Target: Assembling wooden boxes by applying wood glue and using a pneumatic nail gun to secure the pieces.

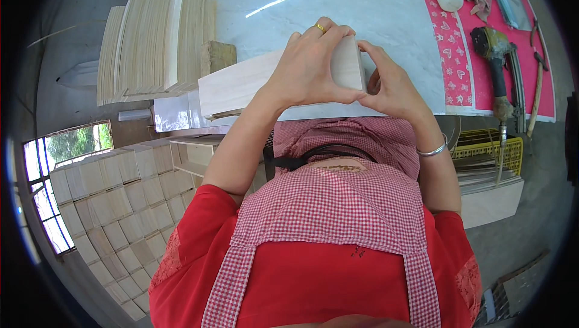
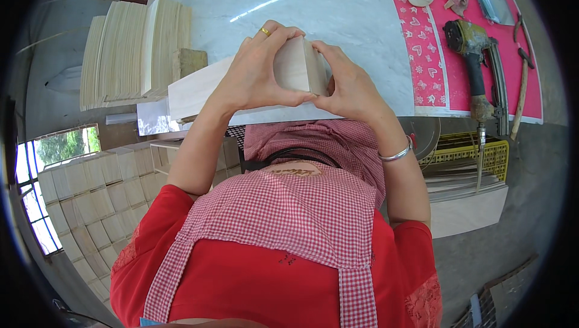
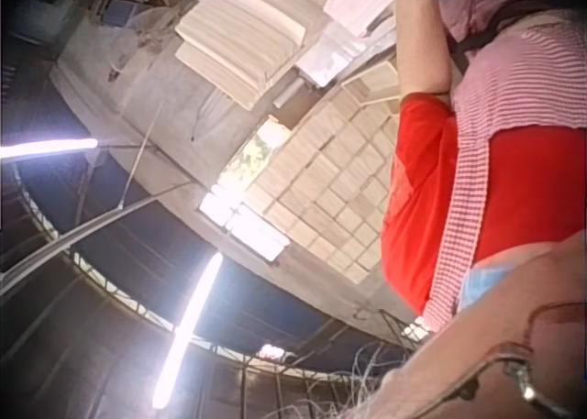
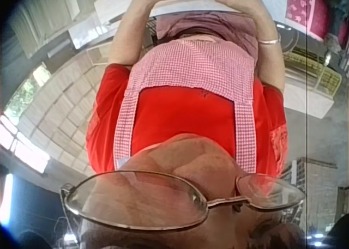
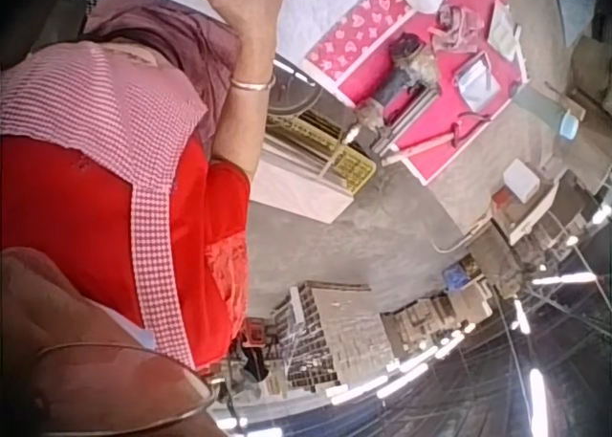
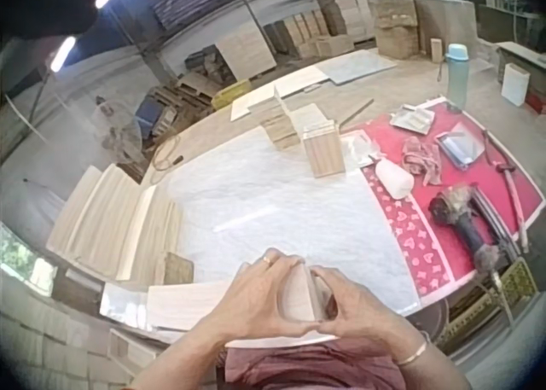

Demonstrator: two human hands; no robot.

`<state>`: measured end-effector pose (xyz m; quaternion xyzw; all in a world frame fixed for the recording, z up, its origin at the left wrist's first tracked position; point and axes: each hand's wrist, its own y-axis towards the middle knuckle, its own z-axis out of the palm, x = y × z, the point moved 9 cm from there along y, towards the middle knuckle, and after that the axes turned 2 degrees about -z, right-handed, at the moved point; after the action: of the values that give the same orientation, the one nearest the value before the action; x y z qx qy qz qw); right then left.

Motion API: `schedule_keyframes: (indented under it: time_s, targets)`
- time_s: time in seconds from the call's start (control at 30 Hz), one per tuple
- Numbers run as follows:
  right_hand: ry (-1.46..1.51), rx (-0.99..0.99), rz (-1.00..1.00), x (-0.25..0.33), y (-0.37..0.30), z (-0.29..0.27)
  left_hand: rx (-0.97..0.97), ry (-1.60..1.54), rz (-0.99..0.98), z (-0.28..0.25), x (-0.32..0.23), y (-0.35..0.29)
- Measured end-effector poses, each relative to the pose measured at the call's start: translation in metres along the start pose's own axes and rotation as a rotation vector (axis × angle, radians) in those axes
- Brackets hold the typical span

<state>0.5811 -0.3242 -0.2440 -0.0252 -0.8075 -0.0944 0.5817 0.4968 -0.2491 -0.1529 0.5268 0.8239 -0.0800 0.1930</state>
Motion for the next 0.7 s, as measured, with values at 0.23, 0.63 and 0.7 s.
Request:
schedule_keyframes:
  time_s: [0.23, 0.63, 0.7]
  targets:
    - [-0.020, -0.005, -0.007, 0.0016, 0.0007, -0.0010, 0.004, -0.013, 0.001, 0.0018, 0.0016, 0.0002]
    - [-0.020, 0.012, 0.017, 0.0016, 0.0031, -0.0011, -0.009, -0.045, -0.021, 0.0040, 0.0050, -0.0003]
    - [-0.002, 0.050, 0.081, -0.0015, 0.0021, 0.0011, -0.011, -0.038, -0.025, 0.0046, 0.0053, -0.0012]
